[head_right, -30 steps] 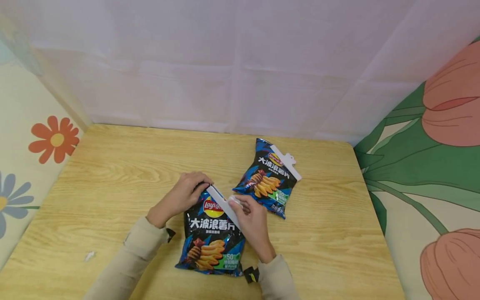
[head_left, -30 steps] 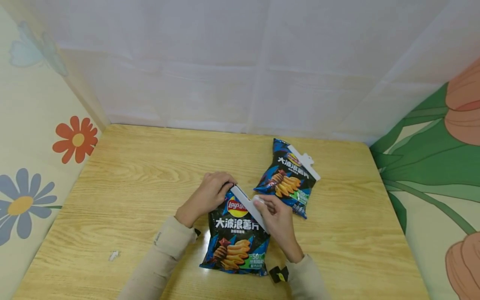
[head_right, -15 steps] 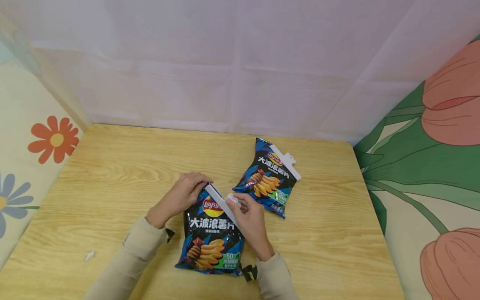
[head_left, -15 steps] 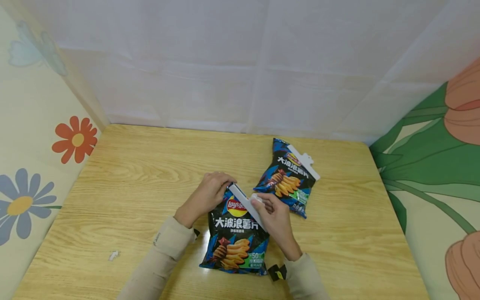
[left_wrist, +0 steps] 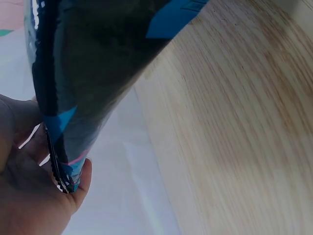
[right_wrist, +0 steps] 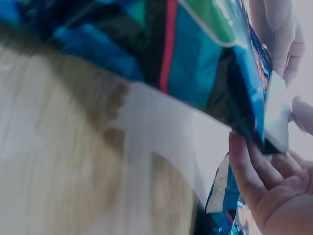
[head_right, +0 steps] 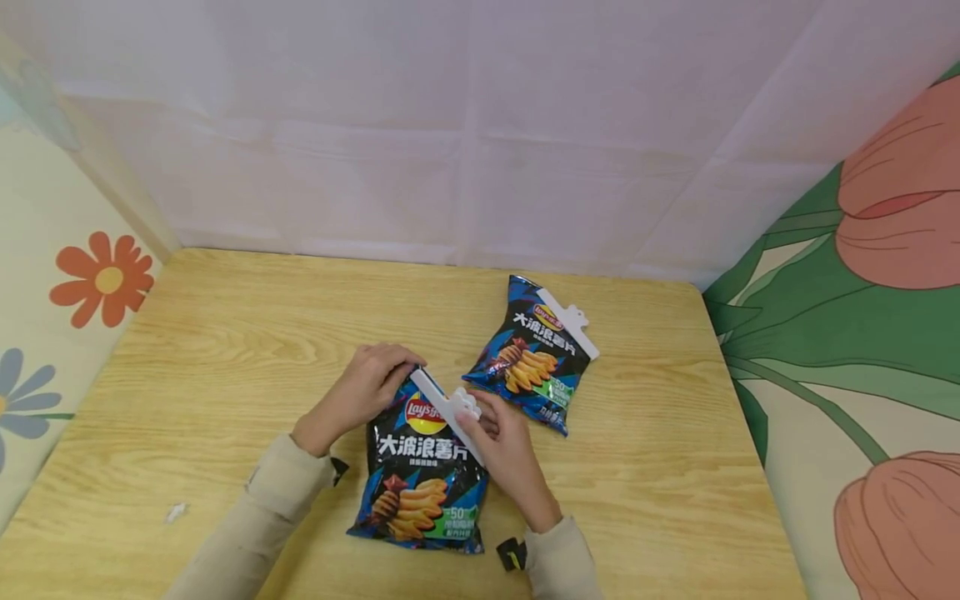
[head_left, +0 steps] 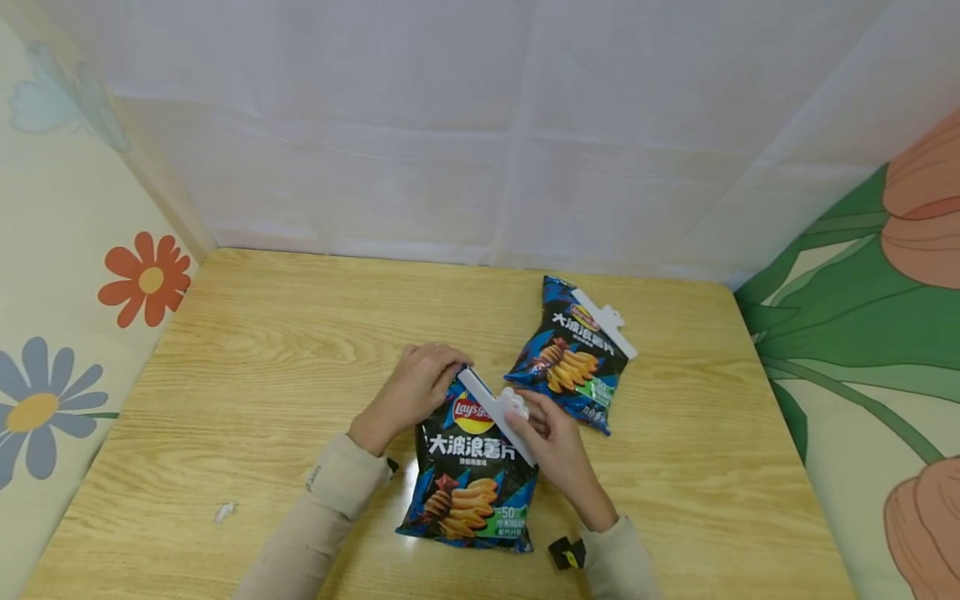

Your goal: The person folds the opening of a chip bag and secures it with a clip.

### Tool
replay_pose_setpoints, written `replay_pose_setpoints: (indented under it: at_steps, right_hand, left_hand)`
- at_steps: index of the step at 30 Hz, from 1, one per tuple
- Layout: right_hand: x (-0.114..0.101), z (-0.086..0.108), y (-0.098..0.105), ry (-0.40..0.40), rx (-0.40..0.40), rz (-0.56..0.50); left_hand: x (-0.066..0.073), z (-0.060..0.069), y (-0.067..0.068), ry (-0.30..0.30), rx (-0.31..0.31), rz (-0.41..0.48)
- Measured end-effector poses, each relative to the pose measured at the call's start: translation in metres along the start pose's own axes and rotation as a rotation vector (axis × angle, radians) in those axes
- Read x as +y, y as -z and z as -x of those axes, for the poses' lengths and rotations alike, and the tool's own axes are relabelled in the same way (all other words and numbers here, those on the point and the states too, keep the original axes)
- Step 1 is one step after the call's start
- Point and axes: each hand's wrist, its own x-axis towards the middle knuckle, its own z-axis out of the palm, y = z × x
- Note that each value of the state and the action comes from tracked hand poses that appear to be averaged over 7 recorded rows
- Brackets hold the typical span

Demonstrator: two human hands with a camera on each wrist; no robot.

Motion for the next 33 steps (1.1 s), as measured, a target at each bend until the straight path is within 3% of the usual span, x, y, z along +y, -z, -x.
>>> replay_pose_setpoints:
  at_steps: [6,9,18,21,33]
  right_hand:
    - [0.005,0.005,0.002,0.011,-0.056,-0.008]
    - [0.006,0.005,0.001,0.027,-0.065,-0.011]
    - [0.01,0.008,-0.002,0.05,-0.005,0.004]
    - [0.011,0.008,-0.002,0.042,0.004,-0.005]
    - [0.006,0.003,-0.003,0.057,0.03,-0.016]
  left_hand:
    - [-0.007,-0.001,0.0,-0.039,0.042,0.031]
    - [-0.01,0.0,0.001,-0.026,0.058,0.027]
    - [-0.018,0.015,0.007,0.235,0.039,0.052]
    - [-0.02,0.021,0.008,0.298,0.032,0.065]
    - [-0.02,0.037,0.008,0.376,0.047,0.136]
